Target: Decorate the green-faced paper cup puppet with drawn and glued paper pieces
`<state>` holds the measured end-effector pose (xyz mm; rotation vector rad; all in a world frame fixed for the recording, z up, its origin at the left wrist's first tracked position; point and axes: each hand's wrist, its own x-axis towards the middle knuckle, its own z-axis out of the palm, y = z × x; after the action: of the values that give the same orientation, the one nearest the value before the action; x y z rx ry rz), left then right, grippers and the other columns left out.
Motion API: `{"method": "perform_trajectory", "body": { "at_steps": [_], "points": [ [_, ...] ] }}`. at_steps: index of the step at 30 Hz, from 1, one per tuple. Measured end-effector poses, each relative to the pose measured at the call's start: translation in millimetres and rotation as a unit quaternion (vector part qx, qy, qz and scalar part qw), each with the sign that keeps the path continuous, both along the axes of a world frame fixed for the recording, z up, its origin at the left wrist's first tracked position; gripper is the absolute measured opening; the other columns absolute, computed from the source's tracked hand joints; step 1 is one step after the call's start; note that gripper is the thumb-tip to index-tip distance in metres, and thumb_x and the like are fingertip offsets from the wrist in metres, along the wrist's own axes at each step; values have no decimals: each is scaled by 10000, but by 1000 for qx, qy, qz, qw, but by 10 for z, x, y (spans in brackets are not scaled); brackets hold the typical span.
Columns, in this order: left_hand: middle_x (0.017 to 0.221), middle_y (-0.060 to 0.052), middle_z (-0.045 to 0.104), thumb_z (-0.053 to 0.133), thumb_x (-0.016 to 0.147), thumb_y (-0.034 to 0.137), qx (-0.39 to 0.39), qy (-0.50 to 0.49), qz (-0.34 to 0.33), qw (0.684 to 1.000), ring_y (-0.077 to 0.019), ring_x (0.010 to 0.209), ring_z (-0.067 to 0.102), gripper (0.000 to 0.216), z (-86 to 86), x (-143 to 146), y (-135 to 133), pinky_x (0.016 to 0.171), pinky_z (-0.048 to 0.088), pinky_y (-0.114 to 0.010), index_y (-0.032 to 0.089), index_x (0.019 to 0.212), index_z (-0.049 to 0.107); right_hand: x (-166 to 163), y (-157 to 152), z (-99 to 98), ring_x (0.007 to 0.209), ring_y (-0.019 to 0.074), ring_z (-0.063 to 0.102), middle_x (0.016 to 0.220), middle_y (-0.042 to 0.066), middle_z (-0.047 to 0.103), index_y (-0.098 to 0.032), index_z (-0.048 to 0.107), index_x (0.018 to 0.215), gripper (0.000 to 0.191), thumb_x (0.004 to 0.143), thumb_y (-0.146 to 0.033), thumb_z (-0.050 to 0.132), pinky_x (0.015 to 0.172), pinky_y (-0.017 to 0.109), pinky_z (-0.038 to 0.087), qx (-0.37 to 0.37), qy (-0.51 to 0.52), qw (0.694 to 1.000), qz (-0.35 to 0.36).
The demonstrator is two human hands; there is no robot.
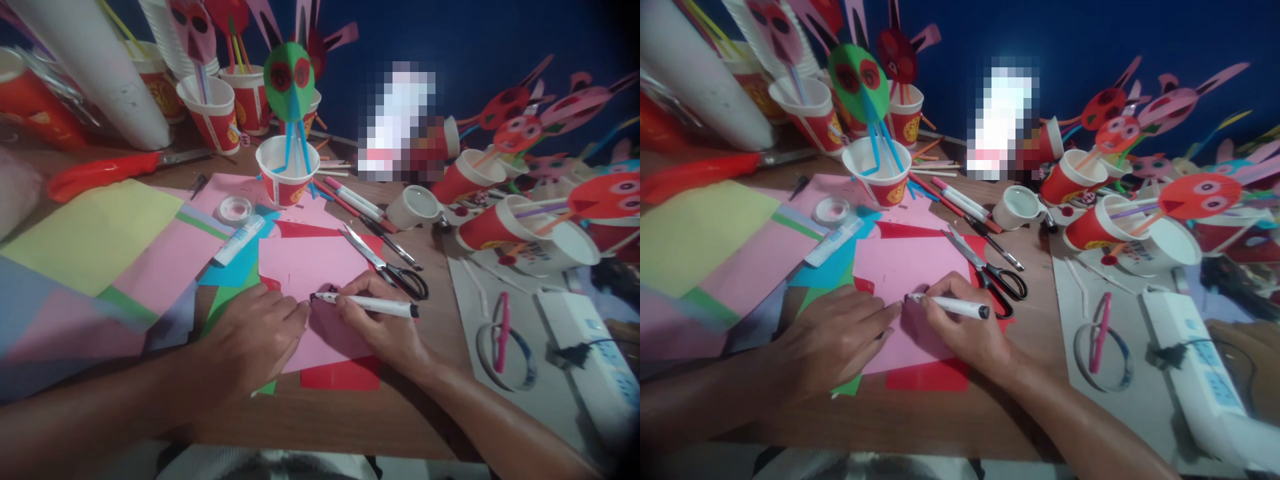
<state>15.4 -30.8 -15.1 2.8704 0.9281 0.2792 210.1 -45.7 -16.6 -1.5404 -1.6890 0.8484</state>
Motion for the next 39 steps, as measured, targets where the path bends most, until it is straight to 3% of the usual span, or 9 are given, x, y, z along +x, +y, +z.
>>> {"method": "perform_trajectory", "body": {
  "at_steps": [26,39],
  "points": [
    [665,-19,588,451,815,144,-4,-2,0,1000,-182,643,550,136,8,4,13,633,382,-343,150,857,581,-2,9,-23,474,79,502,592,-17,599,-179,532,684,111,772,-236,569,431,182,393,18,-4,1000,7],
    [670,-22,595,441,825,154,-4,2,1,1000,-185,642,553,138,13,1,7,629,371,-340,149,856,576,25,7,-49,529,97,558,626,-16,616,-181,539,726,95,776,-245,589,485,195,436,-5,50,999,-4]
  ]
}}
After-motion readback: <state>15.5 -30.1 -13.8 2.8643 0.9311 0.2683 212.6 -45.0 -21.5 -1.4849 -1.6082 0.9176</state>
